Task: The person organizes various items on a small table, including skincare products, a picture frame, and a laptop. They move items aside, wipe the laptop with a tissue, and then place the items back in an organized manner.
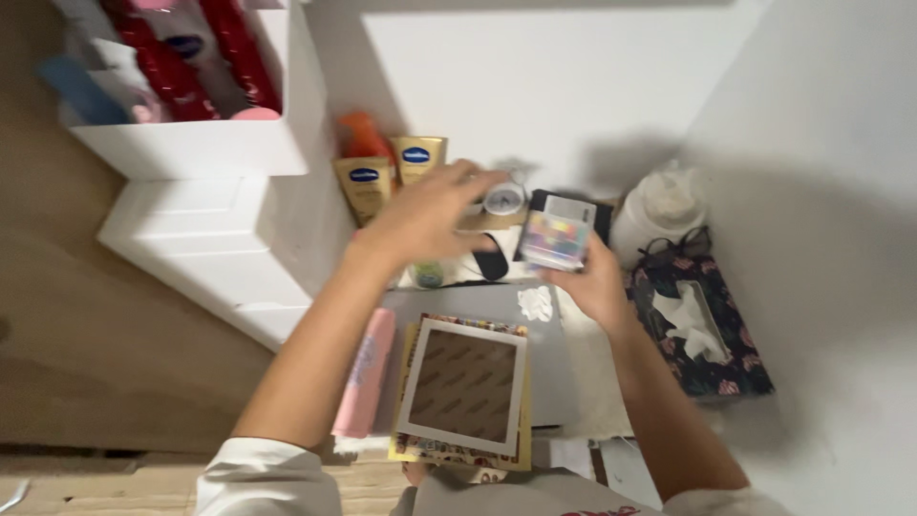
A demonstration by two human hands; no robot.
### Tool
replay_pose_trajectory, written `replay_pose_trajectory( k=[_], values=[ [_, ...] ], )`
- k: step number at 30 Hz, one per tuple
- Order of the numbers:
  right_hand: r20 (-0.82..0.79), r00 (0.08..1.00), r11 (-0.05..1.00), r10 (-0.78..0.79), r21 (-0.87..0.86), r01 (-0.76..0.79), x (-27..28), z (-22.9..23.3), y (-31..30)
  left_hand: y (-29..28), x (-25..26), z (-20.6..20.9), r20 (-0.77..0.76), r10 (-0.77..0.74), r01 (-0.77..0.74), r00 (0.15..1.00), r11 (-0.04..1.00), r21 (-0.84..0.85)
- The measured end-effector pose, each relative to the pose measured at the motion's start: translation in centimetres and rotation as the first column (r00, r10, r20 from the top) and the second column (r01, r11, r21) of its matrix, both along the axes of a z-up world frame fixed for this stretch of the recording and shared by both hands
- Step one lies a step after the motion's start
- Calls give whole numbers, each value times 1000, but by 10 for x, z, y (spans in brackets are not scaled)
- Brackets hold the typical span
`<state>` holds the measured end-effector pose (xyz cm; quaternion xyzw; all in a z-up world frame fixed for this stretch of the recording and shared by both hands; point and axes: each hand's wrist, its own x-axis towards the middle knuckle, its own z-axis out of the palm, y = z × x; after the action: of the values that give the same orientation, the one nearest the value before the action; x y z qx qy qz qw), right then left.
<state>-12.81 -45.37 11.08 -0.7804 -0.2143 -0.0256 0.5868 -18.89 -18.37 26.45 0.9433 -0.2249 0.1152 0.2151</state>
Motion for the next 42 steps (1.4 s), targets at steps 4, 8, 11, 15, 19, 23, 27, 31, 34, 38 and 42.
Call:
replay_pose_trajectory(
  k=[4,8,11,15,19,23,27,31,34,38,42],
  values=[
    [-71,918,921,-390,-9,390,0,-82,-43,50,16,-44,-80,208,-207,975,978,21],
    [-255,902,858,-347,302,416,18,-168,-65,89,25,-96,-262,487,-457,833,873,172],
    [-262,907,862,-329,309,402,29,-216,-74,104,30,-132,-332,528,-471,782,848,241],
    [-197,879,823,-434,308,476,30,-232,-68,112,40,-170,-312,639,-483,703,751,451],
    [93,764,769,-638,103,630,6,-189,-59,125,50,-200,-355,656,-469,666,739,485],
    [553,584,658,-594,-83,748,-27,-120,-40,142,58,-230,-171,610,-525,774,769,365],
    [593,706,842,-388,-84,533,-21,-79,13,150,57,-241,-227,570,-489,790,808,328],
    [459,887,961,-54,-217,171,20,-85,93,140,35,-218,-245,551,-445,798,812,377],
    [179,976,933,121,-355,-51,62,-113,144,124,13,-182,-130,533,-467,836,816,342],
    [112,955,925,274,-303,-230,99,-167,187,113,-13,-127,-18,546,-541,838,833,113],
    [-36,979,887,201,-417,-197,102,-194,204,102,-38,-81,20,551,-547,834,833,-86]
  ],
)
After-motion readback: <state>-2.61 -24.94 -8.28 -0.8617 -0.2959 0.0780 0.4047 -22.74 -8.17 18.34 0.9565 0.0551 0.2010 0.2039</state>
